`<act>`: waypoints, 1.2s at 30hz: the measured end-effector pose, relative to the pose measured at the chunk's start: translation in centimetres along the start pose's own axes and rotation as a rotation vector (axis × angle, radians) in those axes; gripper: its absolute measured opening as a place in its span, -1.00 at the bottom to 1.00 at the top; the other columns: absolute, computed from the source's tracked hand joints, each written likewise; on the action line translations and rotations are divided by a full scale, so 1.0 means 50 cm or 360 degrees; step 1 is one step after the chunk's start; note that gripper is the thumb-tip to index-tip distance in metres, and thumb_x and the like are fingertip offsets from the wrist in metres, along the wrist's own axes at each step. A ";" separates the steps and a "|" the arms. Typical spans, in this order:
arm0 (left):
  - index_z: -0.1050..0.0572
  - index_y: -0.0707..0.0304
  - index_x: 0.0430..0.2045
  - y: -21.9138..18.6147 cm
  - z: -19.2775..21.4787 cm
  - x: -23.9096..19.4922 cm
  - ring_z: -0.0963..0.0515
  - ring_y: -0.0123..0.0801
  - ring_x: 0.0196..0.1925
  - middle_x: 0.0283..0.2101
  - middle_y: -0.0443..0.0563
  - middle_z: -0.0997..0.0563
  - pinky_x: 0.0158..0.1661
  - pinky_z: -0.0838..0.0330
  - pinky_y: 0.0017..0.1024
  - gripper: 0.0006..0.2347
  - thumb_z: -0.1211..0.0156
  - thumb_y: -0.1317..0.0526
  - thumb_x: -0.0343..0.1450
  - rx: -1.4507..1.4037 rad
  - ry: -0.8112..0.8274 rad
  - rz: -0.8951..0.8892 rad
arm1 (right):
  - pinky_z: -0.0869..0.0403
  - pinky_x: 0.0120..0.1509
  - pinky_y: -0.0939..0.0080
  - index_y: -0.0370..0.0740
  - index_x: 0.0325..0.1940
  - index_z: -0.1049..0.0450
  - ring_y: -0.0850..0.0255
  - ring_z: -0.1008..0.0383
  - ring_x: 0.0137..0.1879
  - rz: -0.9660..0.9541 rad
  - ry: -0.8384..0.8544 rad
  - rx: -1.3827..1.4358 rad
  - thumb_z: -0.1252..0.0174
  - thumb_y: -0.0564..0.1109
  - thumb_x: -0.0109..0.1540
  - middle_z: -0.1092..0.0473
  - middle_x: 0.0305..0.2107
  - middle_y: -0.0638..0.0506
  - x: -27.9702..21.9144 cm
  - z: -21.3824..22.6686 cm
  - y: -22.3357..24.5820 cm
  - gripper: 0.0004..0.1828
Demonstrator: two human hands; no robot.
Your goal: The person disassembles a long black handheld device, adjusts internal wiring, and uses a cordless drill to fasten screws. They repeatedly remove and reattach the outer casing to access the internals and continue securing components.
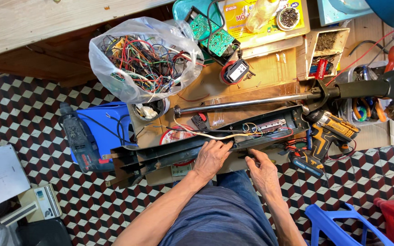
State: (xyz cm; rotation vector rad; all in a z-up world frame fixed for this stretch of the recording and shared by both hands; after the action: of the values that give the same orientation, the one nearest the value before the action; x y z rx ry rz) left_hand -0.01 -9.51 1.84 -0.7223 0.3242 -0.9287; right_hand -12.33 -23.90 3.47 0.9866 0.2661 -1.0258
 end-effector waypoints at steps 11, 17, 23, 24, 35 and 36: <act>-0.61 0.25 -0.13 0.005 -0.006 -0.004 -0.54 -0.20 -0.17 -0.30 -0.01 -0.58 -0.09 -0.42 -0.26 -0.79 -0.33 0.25 0.37 -0.0007 -0.0011 0.0031 | -0.54 0.01 0.15 -0.17 0.27 -0.45 0.13 -0.59 -0.09 -0.0075 0.0061 -0.0007 -0.12 0.02 0.27 -0.50 0.00 -0.11 -0.026 0.000 0.012 -0.50; -0.61 0.26 -0.12 0.002 0.001 -0.001 -0.54 -0.19 -0.18 -0.30 0.00 -0.58 -0.12 -0.41 -0.26 -0.77 -0.32 0.24 0.38 -0.0018 -0.0003 0.0020 | -0.55 0.02 0.15 -0.14 0.28 -0.46 0.12 -0.60 -0.10 -0.0131 0.0074 0.0007 -0.12 0.03 0.27 -0.52 -0.01 -0.14 -0.034 -0.001 0.007 -0.50; -0.61 0.26 -0.10 0.000 0.002 -0.001 -0.54 -0.20 -0.18 -0.29 -0.01 -0.59 -0.11 -0.41 -0.26 -0.77 -0.31 0.24 0.39 -0.0021 -0.0012 0.0011 | -0.53 0.05 0.14 -0.15 0.28 -0.46 0.12 -0.59 -0.06 -0.0037 0.0062 -0.0019 -0.12 0.03 0.27 -0.48 0.05 -0.14 -0.032 -0.004 -0.002 -0.50; -0.61 0.26 -0.10 0.001 0.003 -0.001 -0.54 -0.20 -0.18 -0.29 -0.01 -0.59 -0.11 -0.41 -0.26 -0.77 -0.31 0.24 0.39 -0.0024 -0.0011 0.0013 | -0.53 0.04 0.14 -0.15 0.27 -0.46 0.11 -0.59 -0.05 -0.0035 0.0066 -0.0011 -0.12 0.03 0.27 -0.48 0.06 -0.14 -0.032 -0.004 -0.004 -0.50; -0.60 0.26 -0.03 0.000 0.001 0.002 -0.52 -0.20 -0.21 -0.31 0.00 -0.56 -0.14 -0.41 -0.27 -0.73 -0.29 0.21 0.41 -0.0001 0.0069 0.0056 | -0.55 0.00 0.13 -0.10 0.29 -0.45 0.08 -0.59 -0.11 -0.0119 0.0116 -0.0085 -0.11 0.05 0.26 -0.47 0.10 -0.13 -0.030 -0.004 -0.001 -0.48; -0.59 0.25 -0.02 0.001 -0.001 0.002 -0.52 -0.20 -0.22 -0.32 0.00 -0.56 -0.15 -0.40 -0.27 -0.74 -0.29 0.21 0.42 0.0007 0.0092 0.0067 | -0.54 0.01 0.13 -0.10 0.28 -0.46 0.10 -0.58 -0.09 -0.0087 0.0107 -0.0090 -0.12 0.05 0.26 -0.46 0.11 -0.13 -0.030 -0.004 0.002 -0.49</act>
State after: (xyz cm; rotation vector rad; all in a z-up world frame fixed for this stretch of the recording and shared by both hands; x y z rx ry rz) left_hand 0.06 -9.60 1.77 -0.6831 0.3865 -0.9114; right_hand -13.01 -22.85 4.33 0.9685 0.3777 -1.0307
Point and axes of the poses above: each hand's wrist, its own x-axis towards the middle knuckle, its own z-axis out of the back of the hand, y = z × x, the point moved 5 cm from there along x, towards the middle knuckle
